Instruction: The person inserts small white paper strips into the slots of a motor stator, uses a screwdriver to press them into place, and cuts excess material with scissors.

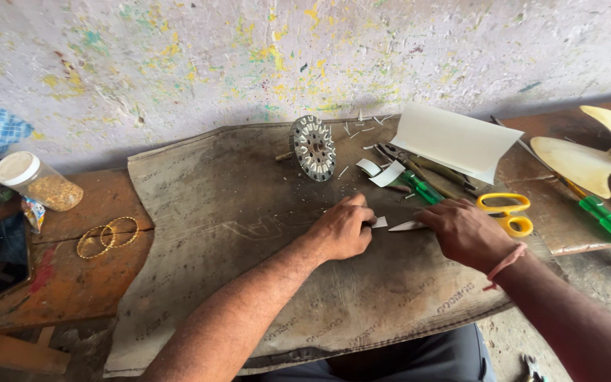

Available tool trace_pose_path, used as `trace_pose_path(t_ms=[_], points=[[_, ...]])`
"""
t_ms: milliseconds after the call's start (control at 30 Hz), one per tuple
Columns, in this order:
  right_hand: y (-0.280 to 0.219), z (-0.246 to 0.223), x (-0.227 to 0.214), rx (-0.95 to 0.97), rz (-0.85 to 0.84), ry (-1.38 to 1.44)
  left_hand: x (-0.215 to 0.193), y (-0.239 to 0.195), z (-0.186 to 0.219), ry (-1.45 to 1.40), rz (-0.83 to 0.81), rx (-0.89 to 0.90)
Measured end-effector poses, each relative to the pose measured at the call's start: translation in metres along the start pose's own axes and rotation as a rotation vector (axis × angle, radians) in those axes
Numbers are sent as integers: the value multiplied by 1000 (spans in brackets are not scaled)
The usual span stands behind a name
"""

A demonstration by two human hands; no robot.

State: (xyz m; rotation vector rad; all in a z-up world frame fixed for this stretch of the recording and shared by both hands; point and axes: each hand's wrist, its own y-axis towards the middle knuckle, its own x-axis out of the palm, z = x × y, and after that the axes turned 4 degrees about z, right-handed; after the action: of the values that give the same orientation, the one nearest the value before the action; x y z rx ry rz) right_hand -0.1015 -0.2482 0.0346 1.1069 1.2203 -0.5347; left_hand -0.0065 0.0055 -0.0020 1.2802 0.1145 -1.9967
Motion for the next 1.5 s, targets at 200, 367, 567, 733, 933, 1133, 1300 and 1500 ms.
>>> trace_pose_path(t_ms=[200,367,567,733,933,1133,1300,1500], points=[[8,3,2,-40,-82,-83,13,1,7,-37,138,-113],[21,-3,-20,-125,257,14,23,5,20,15,198,-271],[29,-25,-17,573,-67,118,31,5,45,187,286,-268],[23,-25,5,372,125,208,23,-11,48,203,223,-168],[34,-17,18,429,19,274,18,-16,49,170,210,-138],[45,-23,19,464,-27,264,17,-17,47,186,149,-141],[49,-19,22,438,-51,318,18,-16,46,180,182,-121],[51,-19,28,409,-79,278,18,-18,47,174,222,-112]])
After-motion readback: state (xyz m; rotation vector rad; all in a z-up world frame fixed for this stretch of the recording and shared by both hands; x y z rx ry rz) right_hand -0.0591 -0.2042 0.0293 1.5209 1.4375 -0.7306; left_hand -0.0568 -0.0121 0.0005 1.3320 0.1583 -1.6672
